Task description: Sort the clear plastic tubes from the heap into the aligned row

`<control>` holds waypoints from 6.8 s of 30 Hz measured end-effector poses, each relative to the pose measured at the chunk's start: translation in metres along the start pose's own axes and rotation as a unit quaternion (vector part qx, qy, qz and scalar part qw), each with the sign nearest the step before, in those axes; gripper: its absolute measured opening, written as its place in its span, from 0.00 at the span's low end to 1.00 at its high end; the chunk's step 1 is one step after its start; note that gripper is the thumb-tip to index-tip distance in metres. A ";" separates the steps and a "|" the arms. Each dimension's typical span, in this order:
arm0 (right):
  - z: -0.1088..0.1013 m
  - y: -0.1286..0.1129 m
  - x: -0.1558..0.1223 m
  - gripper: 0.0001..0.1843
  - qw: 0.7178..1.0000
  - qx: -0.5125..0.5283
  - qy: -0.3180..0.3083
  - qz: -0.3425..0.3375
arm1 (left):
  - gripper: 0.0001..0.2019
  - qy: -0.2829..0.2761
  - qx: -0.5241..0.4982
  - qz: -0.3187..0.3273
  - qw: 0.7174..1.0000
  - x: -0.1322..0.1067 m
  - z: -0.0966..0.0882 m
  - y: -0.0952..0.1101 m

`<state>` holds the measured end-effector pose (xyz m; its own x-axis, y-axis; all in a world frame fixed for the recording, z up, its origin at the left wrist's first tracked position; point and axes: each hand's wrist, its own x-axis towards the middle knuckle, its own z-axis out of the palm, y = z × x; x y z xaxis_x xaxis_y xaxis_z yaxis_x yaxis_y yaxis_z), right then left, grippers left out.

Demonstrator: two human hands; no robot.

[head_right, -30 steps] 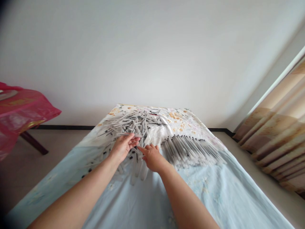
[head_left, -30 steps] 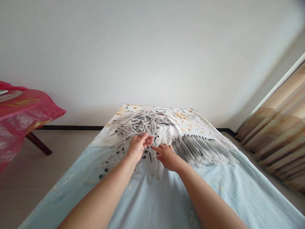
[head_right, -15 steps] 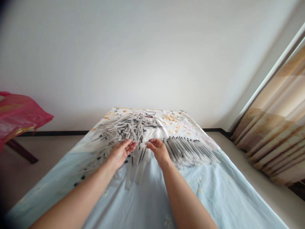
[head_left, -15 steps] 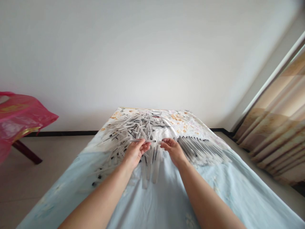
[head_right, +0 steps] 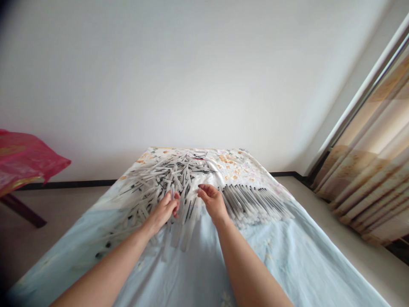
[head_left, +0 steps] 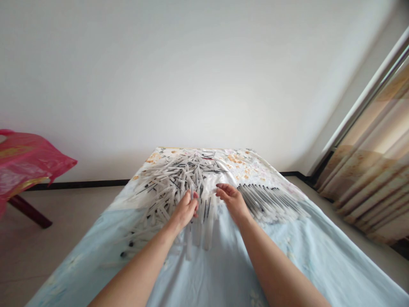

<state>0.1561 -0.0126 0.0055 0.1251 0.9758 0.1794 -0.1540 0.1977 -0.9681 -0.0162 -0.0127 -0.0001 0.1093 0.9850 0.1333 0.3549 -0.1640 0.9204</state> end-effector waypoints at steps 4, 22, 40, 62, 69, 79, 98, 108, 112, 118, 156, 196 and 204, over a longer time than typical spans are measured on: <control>0.005 -0.006 0.001 0.14 0.999 0.021 -0.019 -0.035 | 0.09 -0.078 0.016 0.011 0.997 -0.007 0.001 0.008; 0.002 -0.006 0.002 0.14 0.999 0.012 -0.026 -0.026 | 0.15 -0.052 0.094 0.098 0.989 -0.007 -0.001 0.016; 0.000 -0.013 -0.004 0.14 0.991 0.029 -0.129 0.016 | 0.17 -0.084 0.122 0.124 0.981 -0.009 -0.002 0.020; -0.070 -0.054 -0.021 0.10 0.753 -0.645 -0.017 -0.130 | 0.15 0.032 0.171 0.186 0.967 -0.005 -0.009 0.020; -0.080 -0.042 -0.034 0.13 0.715 -0.685 0.048 -0.129 | 0.15 0.011 0.188 0.185 0.965 -0.004 -0.008 0.016; -0.090 -0.034 -0.035 0.12 0.706 -0.702 0.035 -0.090 | 0.16 0.008 0.206 0.169 0.964 -0.003 -0.012 0.016; 0.000 0.006 -0.020 0.15 0.770 -0.618 -0.143 -0.073 | 0.11 -0.085 0.465 0.174 0.864 -0.016 -0.005 0.013; 0.010 0.024 -0.009 0.15 0.814 -0.552 -0.163 -0.075 | 0.07 -0.124 0.530 0.115 0.831 -0.017 -0.024 0.023; 0.007 0.027 -0.011 0.15 0.827 -0.533 -0.155 -0.086 | 0.06 -0.119 0.522 0.054 0.843 -0.013 -0.024 0.021; 0.005 0.029 -0.012 0.14 0.844 -0.508 -0.141 -0.097 | 0.08 -0.053 0.467 0.057 0.881 -0.009 -0.039 0.034; 0.047 0.012 -0.024 0.09 0.847 -0.464 -0.218 -0.141 | 0.16 0.123 0.241 0.144 0.952 0.018 -0.057 0.001; -0.026 0.022 0.007 0.07 0.998 0.008 0.056 0.020 | 0.06 0.061 -0.472 -0.129 0.870 0.005 0.007 -0.002; -0.012 0.017 0.002 0.06 0.996 0.079 0.024 0.027 | 0.02 0.079 -0.519 -0.144 0.839 0.007 0.008 0.000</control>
<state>0.1659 -0.0080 -0.0125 0.1575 0.9808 0.1151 -0.3136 0.1602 -0.9359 -0.0081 -0.0059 -0.0020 0.0046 0.9841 -0.1776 -0.6628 0.1360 0.7364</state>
